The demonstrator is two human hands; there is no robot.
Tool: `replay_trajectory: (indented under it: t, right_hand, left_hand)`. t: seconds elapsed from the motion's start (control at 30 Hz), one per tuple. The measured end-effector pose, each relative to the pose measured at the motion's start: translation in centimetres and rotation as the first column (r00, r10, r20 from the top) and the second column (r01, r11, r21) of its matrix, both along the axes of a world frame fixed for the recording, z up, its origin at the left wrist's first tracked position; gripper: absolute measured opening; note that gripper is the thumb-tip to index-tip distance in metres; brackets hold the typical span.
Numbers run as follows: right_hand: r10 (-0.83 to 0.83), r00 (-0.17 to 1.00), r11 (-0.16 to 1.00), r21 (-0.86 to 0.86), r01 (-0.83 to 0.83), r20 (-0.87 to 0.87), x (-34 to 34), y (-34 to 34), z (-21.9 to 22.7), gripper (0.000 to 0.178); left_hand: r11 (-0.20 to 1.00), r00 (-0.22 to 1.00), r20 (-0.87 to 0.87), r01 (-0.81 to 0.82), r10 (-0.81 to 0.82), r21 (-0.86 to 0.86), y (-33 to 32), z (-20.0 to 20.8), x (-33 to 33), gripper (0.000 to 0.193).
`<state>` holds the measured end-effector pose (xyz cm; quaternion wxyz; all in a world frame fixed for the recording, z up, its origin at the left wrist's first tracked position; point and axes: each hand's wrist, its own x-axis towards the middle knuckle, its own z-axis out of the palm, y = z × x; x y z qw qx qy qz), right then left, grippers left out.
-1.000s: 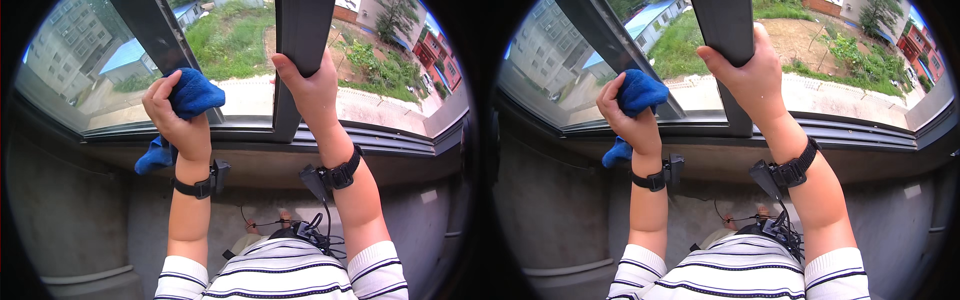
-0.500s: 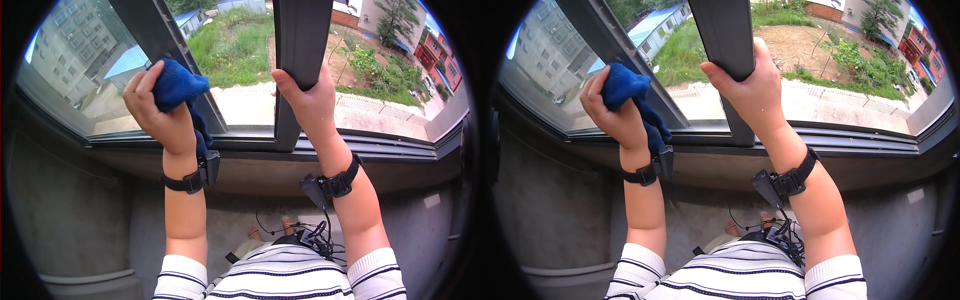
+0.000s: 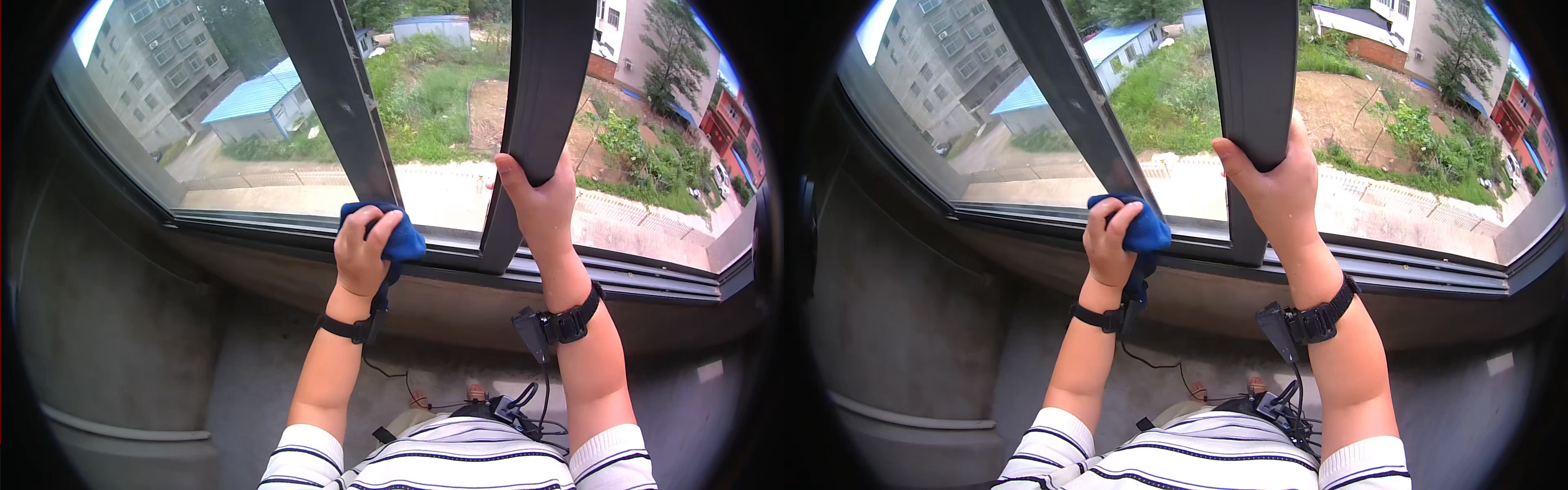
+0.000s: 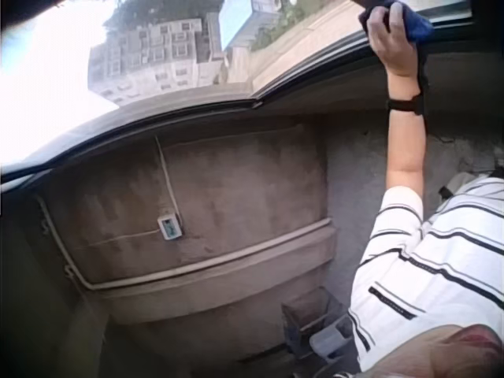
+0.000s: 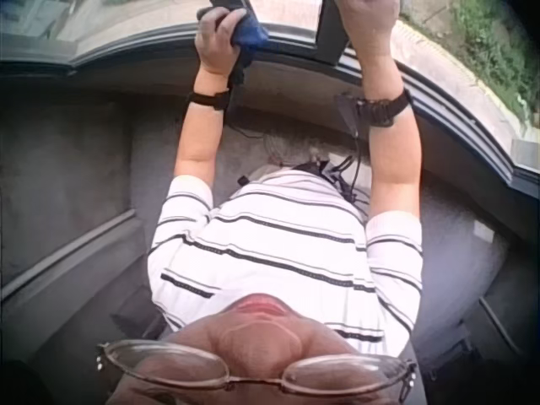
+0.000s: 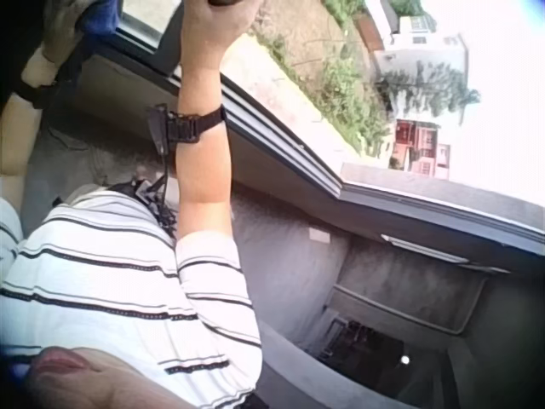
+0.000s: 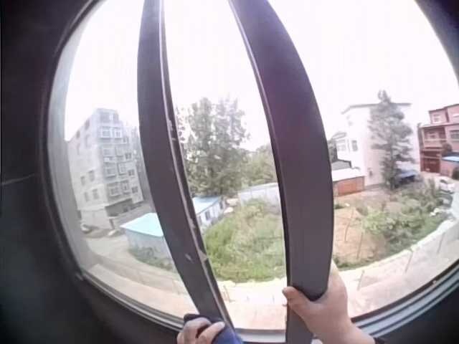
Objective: Cleaning the window frame and glass using a blue cloth.
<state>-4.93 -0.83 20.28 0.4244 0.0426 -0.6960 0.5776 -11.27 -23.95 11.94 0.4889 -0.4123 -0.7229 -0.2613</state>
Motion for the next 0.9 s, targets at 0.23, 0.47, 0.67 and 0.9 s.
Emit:
replay_trajectory:
  t: [0.23,0.47,0.67,0.9]
  right_hand:
    - [0.012,1.0,1.0,-0.02,-0.012,-0.008,-0.5,-0.1,-0.1,0.041]
    - [0.053,0.997,0.998,-0.022,-0.054,-0.049,-0.5,0.1,-0.3,0.042]
    - [0.091,0.995,0.995,-0.028,-0.093,-0.047,-0.4,0.5,-0.3,0.045]
    - [-0.013,0.995,0.99,0.14,0.027,-0.098,-1.6,-2.8,0.2,0.053]
  left_hand:
    - [0.757,0.951,0.131,-0.303,0.28,0.579,-5.1,6.8,-5.6,0.034]
    - [0.978,0.991,0.129,0.003,-0.03,0.206,2.8,-2.9,1.9,0.049]
    - [0.992,0.968,0.248,-0.07,0.042,0.103,1.9,-5.9,2.0,0.047]
    - [0.932,0.916,0.381,-0.24,0.125,0.271,-0.3,-4.0,2.7,0.045]
